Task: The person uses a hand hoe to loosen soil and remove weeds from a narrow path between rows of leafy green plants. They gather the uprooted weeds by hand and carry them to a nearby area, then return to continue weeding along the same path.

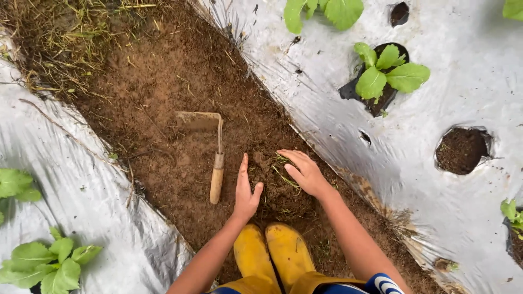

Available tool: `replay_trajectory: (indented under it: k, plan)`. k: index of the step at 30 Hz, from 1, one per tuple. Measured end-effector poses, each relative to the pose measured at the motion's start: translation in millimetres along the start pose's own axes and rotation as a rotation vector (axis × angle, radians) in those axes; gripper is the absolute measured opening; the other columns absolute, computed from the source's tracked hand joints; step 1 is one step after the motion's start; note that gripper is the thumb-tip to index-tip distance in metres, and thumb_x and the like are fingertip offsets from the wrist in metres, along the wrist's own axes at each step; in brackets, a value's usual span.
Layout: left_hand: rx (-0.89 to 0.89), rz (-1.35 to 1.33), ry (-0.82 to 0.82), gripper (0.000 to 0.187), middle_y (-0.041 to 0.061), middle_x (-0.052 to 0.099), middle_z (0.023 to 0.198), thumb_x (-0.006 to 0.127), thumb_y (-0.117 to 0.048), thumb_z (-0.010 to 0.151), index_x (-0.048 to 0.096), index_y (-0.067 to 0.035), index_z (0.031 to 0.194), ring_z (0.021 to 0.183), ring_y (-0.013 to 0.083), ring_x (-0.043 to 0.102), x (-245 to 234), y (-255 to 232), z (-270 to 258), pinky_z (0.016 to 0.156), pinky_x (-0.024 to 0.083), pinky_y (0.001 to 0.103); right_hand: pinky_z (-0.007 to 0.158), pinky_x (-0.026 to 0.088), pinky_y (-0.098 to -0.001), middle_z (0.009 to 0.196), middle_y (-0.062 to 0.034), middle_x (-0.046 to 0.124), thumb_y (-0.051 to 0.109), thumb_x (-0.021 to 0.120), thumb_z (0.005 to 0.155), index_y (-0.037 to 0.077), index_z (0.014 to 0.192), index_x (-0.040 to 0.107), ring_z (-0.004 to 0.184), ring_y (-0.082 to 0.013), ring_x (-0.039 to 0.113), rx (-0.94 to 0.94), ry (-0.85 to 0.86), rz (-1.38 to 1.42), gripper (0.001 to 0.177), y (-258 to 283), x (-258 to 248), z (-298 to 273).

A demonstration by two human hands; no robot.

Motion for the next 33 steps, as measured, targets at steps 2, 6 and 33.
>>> replay_trajectory:
  k: [2,6,33]
  plan:
    - [0.010,0.000,0.034,0.078,0.029,0.013,0.167,0.046,-0.041,0.107,0.012,0.002,0.162,0.152,0.0509,0.013,-3.4,-4.3,0.8,0.119,0.015,0.068,0.119,0.031,-0.0587,0.147,-0.0182,0.057,0.037,0.038,0.108,0.007,0.147,0.054,0.139,-0.0397,0.049,-0.003,-0.089,0.068,0.052,1.8,-3.5,-5.3]
    - [-0.010,0.066,0.059,0.082,0.024,0.016,0.168,0.059,-0.041,0.101,0.019,-0.003,0.162,0.154,0.0463,0.015,-8.2,1.9,3.6,0.118,0.018,0.068,0.123,0.021,-0.0579,0.157,-0.0168,0.046,0.046,0.035,0.109,0.008,0.150,0.051,0.149,-0.0393,0.032,-0.048,-0.393,-0.024,0.058,-11.7,-12.5,-41.0]
    - [0.011,-0.090,-0.059,0.096,0.018,0.043,0.160,0.045,-0.077,0.091,0.037,-0.005,0.155,0.149,0.0343,0.040,-3.7,26.1,24.9,0.123,0.030,0.054,0.121,0.022,-0.0652,0.166,-0.0130,0.034,0.072,0.034,0.099,0.016,0.154,0.043,0.154,-0.0337,0.031,0.022,-0.376,0.395,0.079,-1.0,35.8,-4.0]
Point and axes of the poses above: each hand's wrist, its own z-axis towards the middle knuckle, its own x-axis out of the palm, y = z × x, the point moved 8 cm from there along z, towards the middle knuckle
